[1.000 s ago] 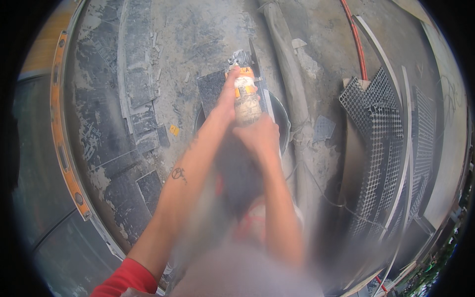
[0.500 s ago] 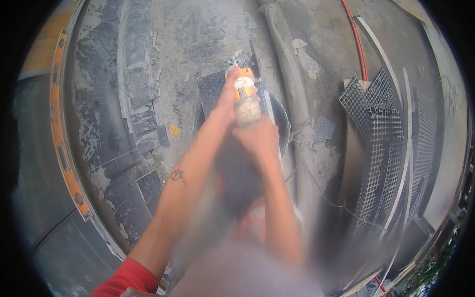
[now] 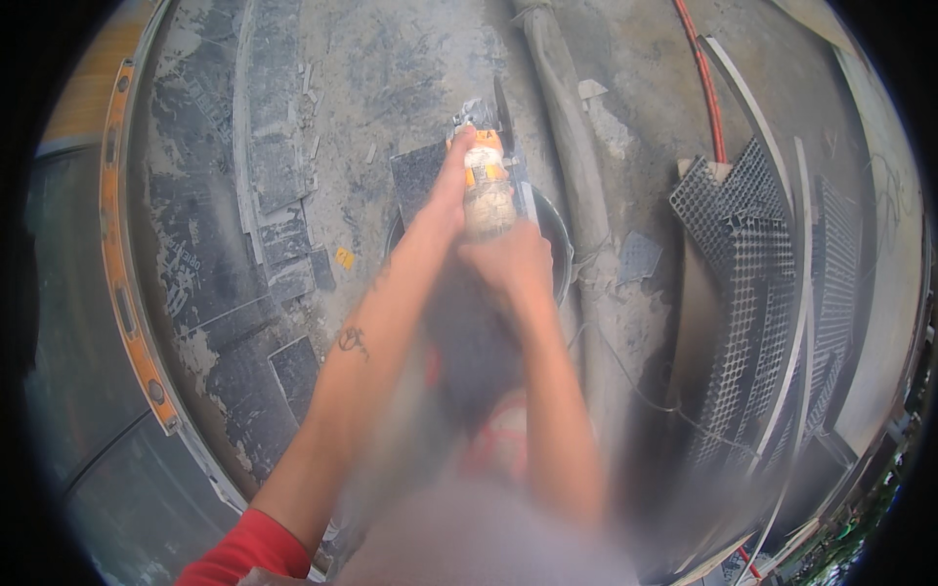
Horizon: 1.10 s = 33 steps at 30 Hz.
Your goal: The person uses an angle grinder to cut a dark rectangular tile resting on a bucket. They hold the tile with their left hand and guide the grinder with their right hand along a marked line, then briefly lift the grinder to inspect the cut.
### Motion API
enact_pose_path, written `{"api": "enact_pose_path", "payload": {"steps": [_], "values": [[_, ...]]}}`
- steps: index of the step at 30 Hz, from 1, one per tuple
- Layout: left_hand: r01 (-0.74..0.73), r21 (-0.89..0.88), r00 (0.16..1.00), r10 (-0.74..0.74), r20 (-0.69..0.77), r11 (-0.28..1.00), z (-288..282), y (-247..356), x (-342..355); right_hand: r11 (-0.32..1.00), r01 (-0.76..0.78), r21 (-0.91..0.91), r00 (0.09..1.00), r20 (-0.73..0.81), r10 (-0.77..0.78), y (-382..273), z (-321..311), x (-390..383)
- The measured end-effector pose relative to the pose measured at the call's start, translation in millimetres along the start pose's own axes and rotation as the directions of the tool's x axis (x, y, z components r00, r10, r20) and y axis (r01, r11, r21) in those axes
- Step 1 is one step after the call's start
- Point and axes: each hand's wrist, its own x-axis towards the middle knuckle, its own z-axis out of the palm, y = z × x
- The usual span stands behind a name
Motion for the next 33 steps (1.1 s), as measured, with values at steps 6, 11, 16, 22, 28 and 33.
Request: {"api": "enact_pose_path", "payload": {"steps": [6,11,16,22,28,33], "values": [[-0.032,0.051,0.999,0.031,0.024,0.998,0.0,-9.2,-8.1,1.000,0.022,0.002,0.998,-0.053,-0.022,16.3,6.9,-1.8],[-0.041,0.050,0.999,0.040,0.024,0.998,-5.4,-13.9,-7.7,0.999,0.047,-0.027,0.997,-0.066,-0.049,23.7,12.3,-1.7],[-0.042,0.048,0.998,0.040,0.038,0.998,-6.5,-17.0,-10.6,0.999,0.050,-0.004,0.996,-0.071,-0.050,27.0,13.4,-4.3],[-0.041,0.066,0.999,0.040,0.020,0.997,-6.9,-19.4,-13.9,0.998,0.052,0.042,0.997,-0.059,-0.050,26.4,11.6,-9.4],[-0.046,0.073,0.998,0.044,0.035,0.996,-8.0,-21.8,-16.1,0.998,0.046,0.035,0.995,-0.086,-0.043,32.5,16.8,-7.9],[-0.040,0.064,0.998,0.037,0.042,0.997,-9.8,-20.8,-11.5,0.998,0.055,-0.018,0.992,-0.110,-0.057,31.6,17.4,-5.0]]}}
